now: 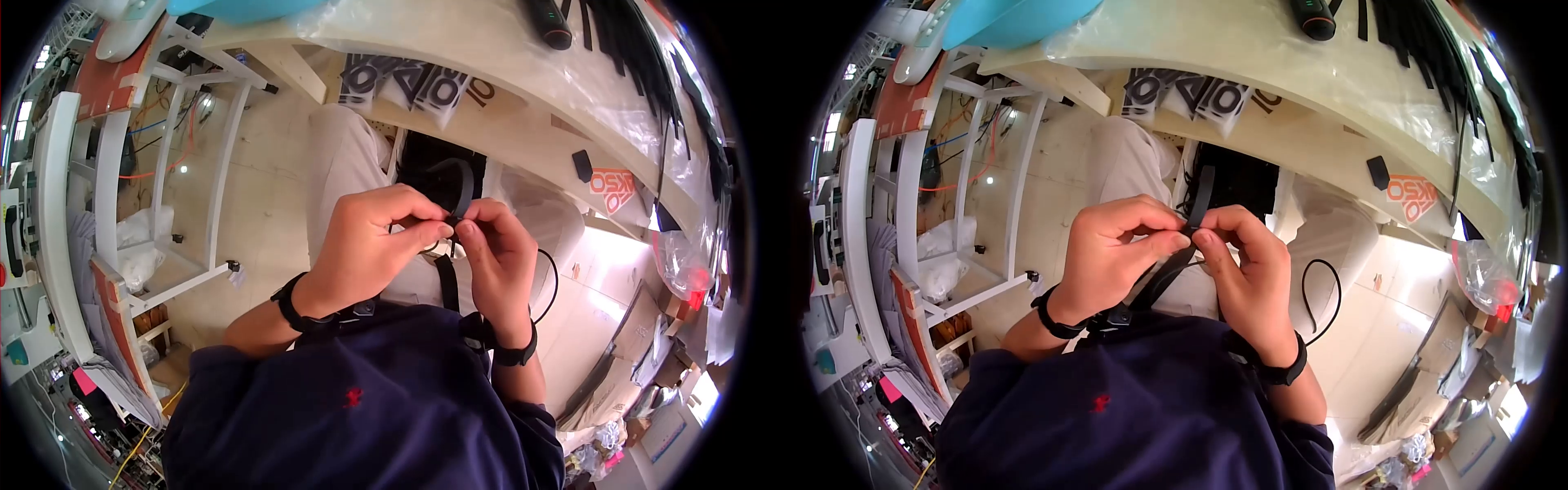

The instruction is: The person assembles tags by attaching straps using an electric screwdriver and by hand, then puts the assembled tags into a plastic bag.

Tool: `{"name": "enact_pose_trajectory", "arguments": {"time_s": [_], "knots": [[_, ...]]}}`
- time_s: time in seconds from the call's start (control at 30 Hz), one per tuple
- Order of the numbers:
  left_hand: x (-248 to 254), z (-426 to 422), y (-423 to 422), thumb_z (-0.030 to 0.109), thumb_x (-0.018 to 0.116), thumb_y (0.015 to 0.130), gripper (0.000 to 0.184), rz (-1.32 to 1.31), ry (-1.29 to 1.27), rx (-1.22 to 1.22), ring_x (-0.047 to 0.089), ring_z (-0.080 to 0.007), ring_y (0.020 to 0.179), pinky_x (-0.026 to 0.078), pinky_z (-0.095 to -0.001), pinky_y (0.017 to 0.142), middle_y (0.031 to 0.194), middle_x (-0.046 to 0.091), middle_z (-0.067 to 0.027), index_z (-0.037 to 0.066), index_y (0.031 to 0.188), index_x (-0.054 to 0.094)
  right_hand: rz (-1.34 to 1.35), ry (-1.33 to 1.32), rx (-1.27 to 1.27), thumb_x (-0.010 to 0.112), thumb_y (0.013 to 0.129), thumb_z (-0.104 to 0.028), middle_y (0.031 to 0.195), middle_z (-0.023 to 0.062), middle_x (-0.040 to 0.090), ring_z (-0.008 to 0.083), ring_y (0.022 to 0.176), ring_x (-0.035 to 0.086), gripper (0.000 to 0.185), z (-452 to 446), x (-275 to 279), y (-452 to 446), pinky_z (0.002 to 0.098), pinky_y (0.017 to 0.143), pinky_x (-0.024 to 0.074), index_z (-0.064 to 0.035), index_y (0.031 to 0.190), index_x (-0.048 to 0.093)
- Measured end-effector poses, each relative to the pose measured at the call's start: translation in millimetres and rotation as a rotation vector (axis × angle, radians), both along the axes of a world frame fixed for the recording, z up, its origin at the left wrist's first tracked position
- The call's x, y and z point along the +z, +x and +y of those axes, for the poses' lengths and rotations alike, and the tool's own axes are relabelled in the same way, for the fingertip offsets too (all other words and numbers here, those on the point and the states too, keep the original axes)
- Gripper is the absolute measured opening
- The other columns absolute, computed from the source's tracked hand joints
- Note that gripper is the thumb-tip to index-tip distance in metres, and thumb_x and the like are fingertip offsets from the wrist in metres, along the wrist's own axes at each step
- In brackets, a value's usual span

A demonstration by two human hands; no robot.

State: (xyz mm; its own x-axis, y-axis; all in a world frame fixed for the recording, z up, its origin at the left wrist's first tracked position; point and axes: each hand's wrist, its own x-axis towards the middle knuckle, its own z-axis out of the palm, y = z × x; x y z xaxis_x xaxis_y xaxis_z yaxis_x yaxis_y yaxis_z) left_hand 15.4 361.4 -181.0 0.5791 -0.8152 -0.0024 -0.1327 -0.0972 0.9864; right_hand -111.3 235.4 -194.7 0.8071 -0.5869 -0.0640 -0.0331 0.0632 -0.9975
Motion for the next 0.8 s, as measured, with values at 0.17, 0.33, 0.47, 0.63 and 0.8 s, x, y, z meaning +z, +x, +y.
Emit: {"name": "enact_pose_trajectory", "arguments": {"time_s": [0.17,0.33,0.47,0.63,0.8], "knots": [[-6.2,3.7,0.1,0.001,0.070,0.086,0.009,0.236,-0.010,0.041,0.065,-0.0078,0.077,0.050,-0.0217,0.067,0.082,0.071,-0.0065,-0.005,0.092,0.069,0.036,-0.058,-0.011,0.065,0.091,-0.002,0.084,0.0039,0.064,0.0099,0.078,0.059,0.007,3.1,-1.6,4.5,0.0232,0.072,0.0476,0.0021,0.096,0.062],[-4.2,4.1,-2.0,-0.004,0.066,0.087,0.006,0.324,-0.026,0.055,0.065,-0.0126,0.082,0.052,-0.0246,0.074,0.092,0.068,-0.0107,-0.008,0.092,0.067,0.066,-0.091,-0.011,0.065,0.090,-0.003,0.083,0.0043,0.064,0.0106,0.077,0.059,0.008,3.5,-1.5,6.4,0.0240,0.073,0.0478,0.0021,0.095,0.062],[-5.9,4.6,-2.5,-0.005,0.064,0.088,0.006,0.367,0.000,0.049,0.065,-0.0126,0.084,0.051,-0.0249,0.076,0.093,0.068,-0.0095,-0.008,0.092,0.067,0.066,-0.032,0.000,0.065,0.091,-0.004,0.081,0.0044,0.064,0.0108,0.076,0.059,0.008,4.0,-0.6,5.0,0.0241,0.073,0.0476,0.0022,0.094,0.061],[-9.8,5.8,-1.2,0.000,0.064,0.090,0.005,0.275,-0.010,0.008,0.062,-0.0095,0.081,0.050,-0.0231,0.073,0.089,0.067,-0.0053,-0.004,0.092,0.066,0.131,-0.164,0.021,0.066,0.089,-0.004,0.080,0.0058,0.062,0.0116,0.075,0.058,0.009,2.9,0.1,5.0,0.0252,0.071,0.0474,0.0009,0.094,0.062],[-23.7,3.7,10.1,0.002,0.064,0.090,0.007,0.424,-0.033,0.062,0.062,-0.0087,0.076,0.049,-0.0230,0.068,0.086,0.067,-0.0049,-0.004,0.093,0.066,0.217,-0.372,0.145,0.070,0.083,-0.004,0.093,0.0129,0.064,0.0257,0.083,0.064,0.017,-20.3,45.5,22.9,0.0316,0.075,0.0493,0.0005,0.098,0.062]]}}
